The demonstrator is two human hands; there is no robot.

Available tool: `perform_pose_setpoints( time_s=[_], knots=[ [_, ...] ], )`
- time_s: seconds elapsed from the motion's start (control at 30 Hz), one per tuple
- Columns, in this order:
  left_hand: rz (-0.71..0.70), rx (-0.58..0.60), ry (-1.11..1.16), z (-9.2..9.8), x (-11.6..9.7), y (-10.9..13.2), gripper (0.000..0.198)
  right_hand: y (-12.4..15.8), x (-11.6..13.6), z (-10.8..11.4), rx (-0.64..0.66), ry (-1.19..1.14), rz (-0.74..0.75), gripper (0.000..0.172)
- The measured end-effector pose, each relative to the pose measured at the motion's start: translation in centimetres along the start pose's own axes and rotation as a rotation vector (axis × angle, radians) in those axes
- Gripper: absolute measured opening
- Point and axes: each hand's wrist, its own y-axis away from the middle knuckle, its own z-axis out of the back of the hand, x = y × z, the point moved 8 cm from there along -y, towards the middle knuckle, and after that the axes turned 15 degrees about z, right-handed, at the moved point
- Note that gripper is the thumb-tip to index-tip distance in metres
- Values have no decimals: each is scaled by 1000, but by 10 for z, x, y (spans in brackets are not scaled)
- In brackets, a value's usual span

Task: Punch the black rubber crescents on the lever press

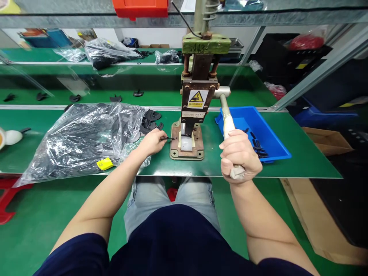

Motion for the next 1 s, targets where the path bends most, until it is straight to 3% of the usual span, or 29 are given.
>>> perform_pose_setpoints(
  time_s=[0.2,0.37,0.5,0.7,0.83,1.0],
  knots=[
    [108,69,236,-15,-11,-6,25,-2,1,0,4,-6,25,27],
    [-22,9,-8,9,-31,-8,21,-1,1,-2,-10,-3,58,30],
    [-86,103,-58,3,-49,-9,14,1,0,-1,-20,31,39,30],
    [111,223,342,-20,-37,-15,23,-1,0,-1,16,-2,55,28],
    [122,329,519,-25,-26,-9,22,-3,1,-2,3,-28,80,26],
    [298,465,793,-34,-20,-8,25,-2,1,-2,-37,-34,97,25]
  ],
)
